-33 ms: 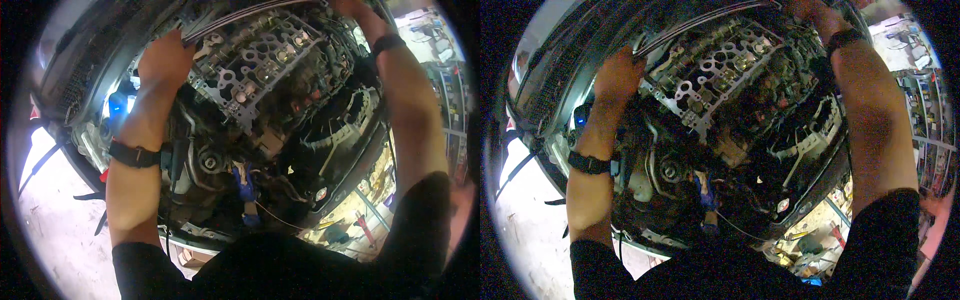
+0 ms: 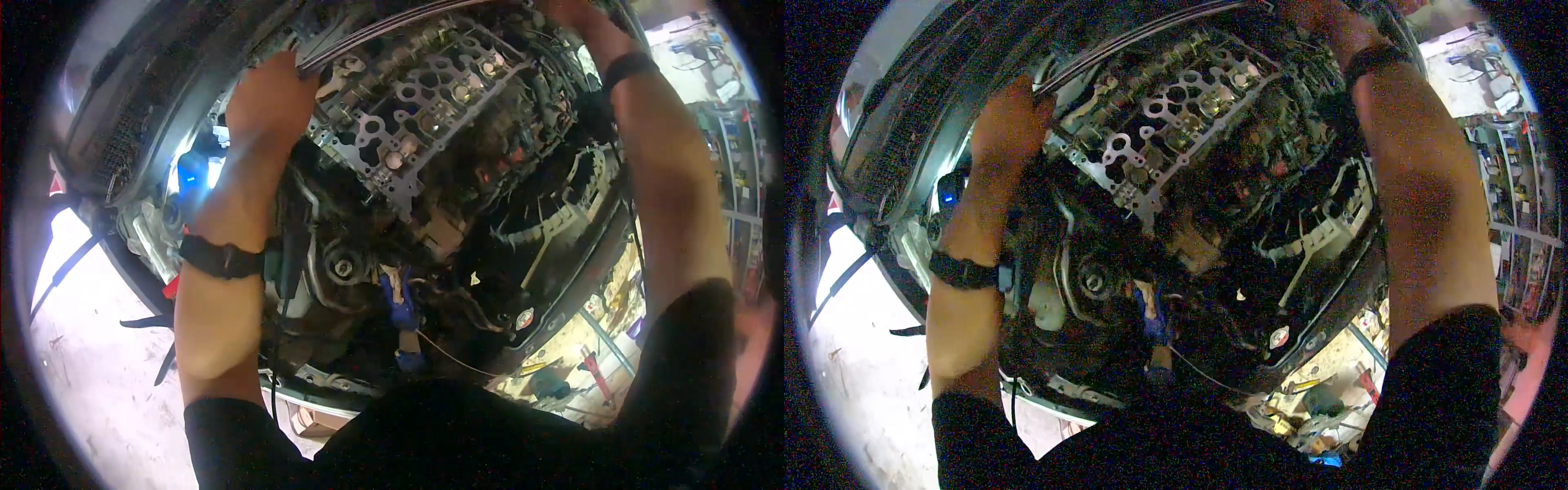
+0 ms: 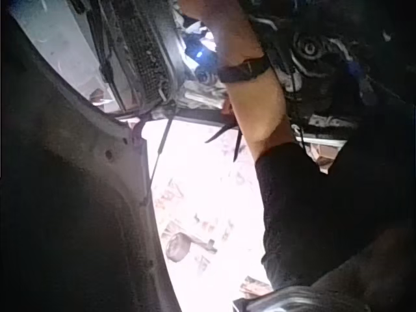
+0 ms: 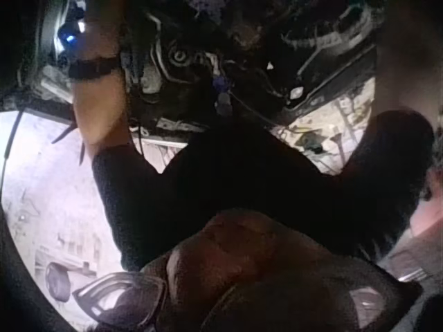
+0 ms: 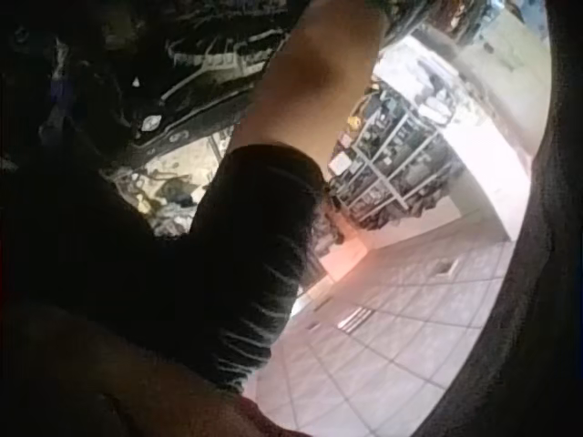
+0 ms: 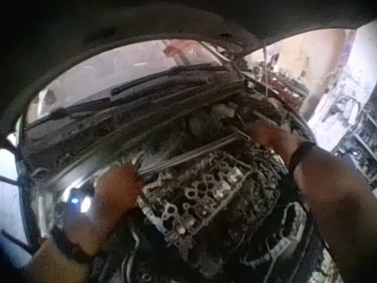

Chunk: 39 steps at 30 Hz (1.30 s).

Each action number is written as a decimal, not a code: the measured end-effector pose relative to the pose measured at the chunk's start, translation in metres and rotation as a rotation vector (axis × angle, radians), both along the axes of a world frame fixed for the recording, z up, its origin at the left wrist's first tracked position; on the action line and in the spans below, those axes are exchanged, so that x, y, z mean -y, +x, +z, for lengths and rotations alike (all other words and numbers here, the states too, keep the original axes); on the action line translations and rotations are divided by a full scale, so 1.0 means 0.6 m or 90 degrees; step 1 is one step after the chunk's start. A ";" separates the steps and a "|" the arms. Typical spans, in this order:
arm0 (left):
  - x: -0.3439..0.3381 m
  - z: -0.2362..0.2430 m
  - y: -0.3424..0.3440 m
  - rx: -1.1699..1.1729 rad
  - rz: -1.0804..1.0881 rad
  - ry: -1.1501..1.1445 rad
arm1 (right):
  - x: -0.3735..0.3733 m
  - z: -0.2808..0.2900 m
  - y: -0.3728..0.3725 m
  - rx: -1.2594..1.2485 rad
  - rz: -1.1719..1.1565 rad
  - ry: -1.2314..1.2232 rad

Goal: The recorder is using a torque wrench to tighten bolts on a cylinder head while repairing an automobile engine.

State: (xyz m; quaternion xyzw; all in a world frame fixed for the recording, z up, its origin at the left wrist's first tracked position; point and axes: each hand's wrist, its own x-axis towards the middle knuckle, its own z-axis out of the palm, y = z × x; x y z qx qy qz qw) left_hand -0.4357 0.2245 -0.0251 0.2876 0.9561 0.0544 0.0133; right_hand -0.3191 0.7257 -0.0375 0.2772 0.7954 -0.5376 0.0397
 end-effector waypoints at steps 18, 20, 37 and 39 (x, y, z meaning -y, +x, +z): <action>0.018 -0.018 0.014 0.022 0.036 -0.039 | 0.080 0.060 0.033 0.180 0.193 0.391; 0.023 -0.029 0.007 0.012 0.030 -0.033 | 0.110 0.066 0.050 0.212 0.214 0.531; 0.020 -0.003 -0.012 0.048 -0.009 -0.072 | 0.363 0.119 0.286 0.223 0.120 0.885; 0.017 0.000 -0.009 0.044 -0.021 -0.068 | 0.384 0.126 0.304 0.221 0.106 0.887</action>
